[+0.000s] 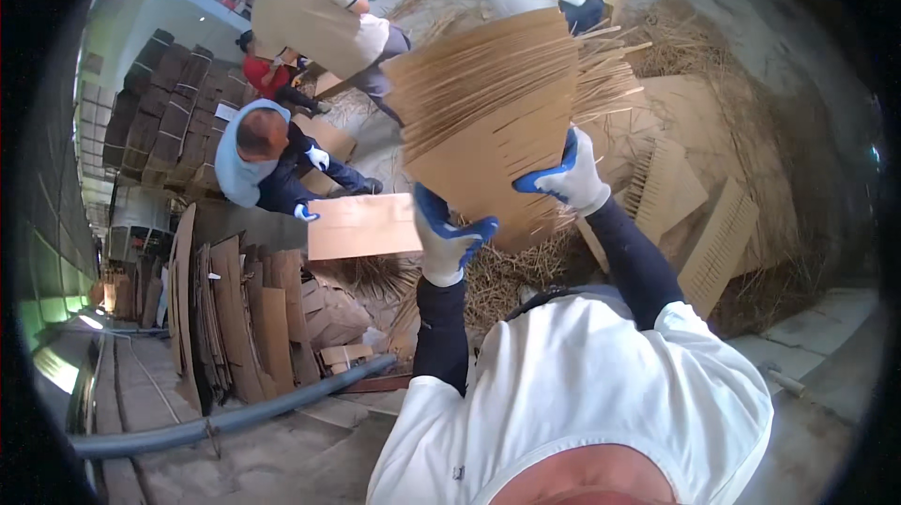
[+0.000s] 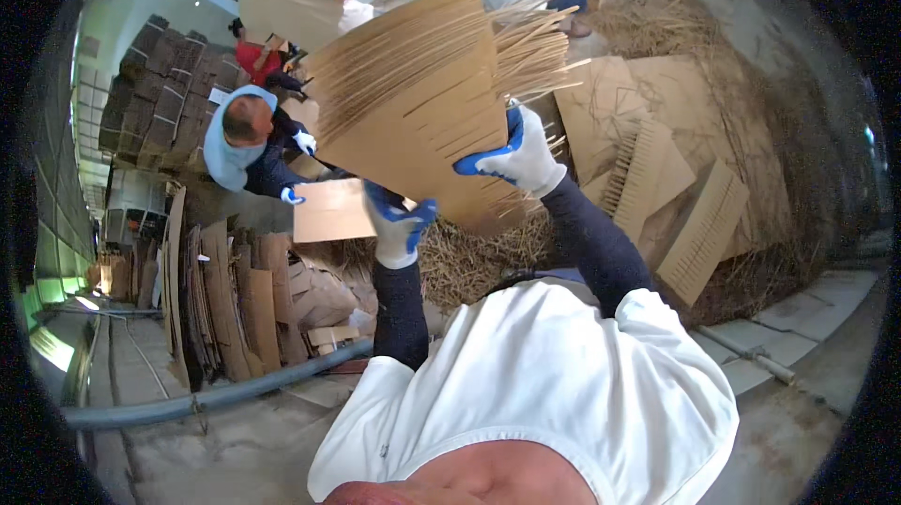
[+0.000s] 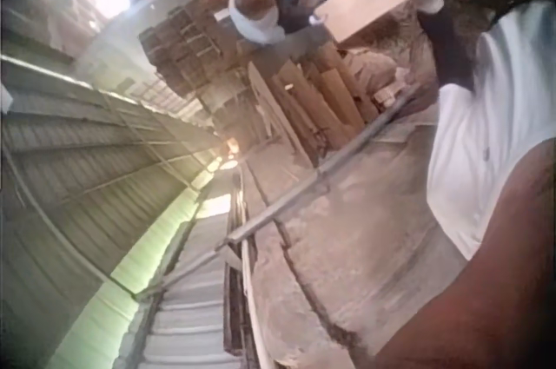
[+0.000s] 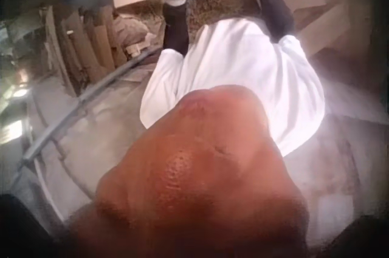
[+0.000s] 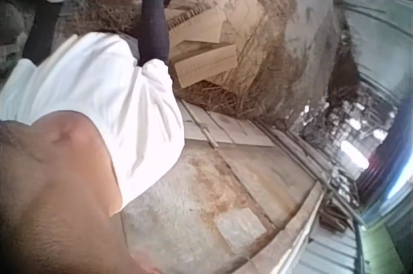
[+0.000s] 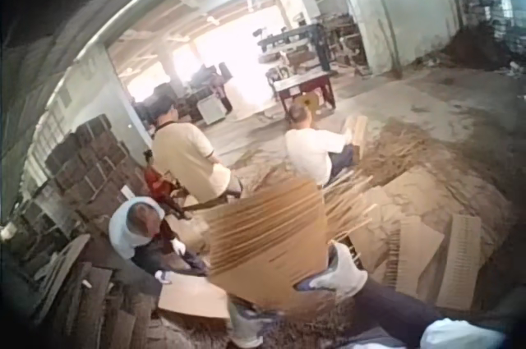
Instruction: Picking up stacks of slotted corrugated cardboard pieces and moving them to a different stack in the facility.
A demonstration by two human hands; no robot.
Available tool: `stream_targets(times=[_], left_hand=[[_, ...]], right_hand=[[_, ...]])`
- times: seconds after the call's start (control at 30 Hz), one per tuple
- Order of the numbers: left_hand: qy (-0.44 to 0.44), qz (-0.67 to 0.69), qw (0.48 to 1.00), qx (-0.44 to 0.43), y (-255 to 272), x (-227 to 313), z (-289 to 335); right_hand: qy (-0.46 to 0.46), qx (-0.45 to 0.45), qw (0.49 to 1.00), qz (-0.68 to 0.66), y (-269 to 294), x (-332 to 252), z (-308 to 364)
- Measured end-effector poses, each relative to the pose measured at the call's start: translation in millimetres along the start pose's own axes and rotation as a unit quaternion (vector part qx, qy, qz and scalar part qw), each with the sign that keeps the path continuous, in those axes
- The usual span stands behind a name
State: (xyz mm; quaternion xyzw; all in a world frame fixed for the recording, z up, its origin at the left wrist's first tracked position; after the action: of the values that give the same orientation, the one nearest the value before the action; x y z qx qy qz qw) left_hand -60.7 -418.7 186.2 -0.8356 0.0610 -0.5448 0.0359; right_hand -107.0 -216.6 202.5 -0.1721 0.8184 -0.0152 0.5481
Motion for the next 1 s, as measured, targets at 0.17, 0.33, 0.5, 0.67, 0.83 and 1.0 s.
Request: stream_targets(times=[0.17,0.33,0.5,0.67,0.83,1.0], left_hand=[[0.023,0.162,0.985,0.06,-26.1,26.6,-23.8],[0.159,0.188,0.968,-0.042,-125.3,-35.8,-47.8],[-0.034,0.029,0.98,-0.196,-238.7,-58.5,-74.6],[0.065,0.096,0.955,-0.273,-331.6,-152.5,-54.3],[0.186,0.071,0.936,-0.29,-387.1,-256.8,-27.8],[0.365,0.116,0.883,-0.273,-409.2,-390.6,28.5]], right_hand=[[-0.031,0.018,0.974,0.224,21.8,26.3,34.5],[-0.102,0.066,0.931,0.344,109.9,-1.1,64.3],[-0.116,0.115,0.894,0.417,231.3,-12.9,106.3],[-0.186,0.175,0.843,0.473,334.0,15.7,153.4],[-0.205,0.174,0.79,0.552,422.5,95.9,209.1],[-0.323,0.075,0.741,0.584,462.6,187.2,256.9]])
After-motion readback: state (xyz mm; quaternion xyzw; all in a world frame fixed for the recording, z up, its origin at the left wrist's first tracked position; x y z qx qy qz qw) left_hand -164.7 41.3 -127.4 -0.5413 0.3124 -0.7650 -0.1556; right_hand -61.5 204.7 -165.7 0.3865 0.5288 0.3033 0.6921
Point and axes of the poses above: each hand's wrist, its own z-axis away from the middle knuckle, its own y-axis out of the back of the hand, x = y × z, the point moved 10 cm from there along -z, towards the middle knuckle, and after that the axes turned 8 degrees about z, right-handed, at the moved point
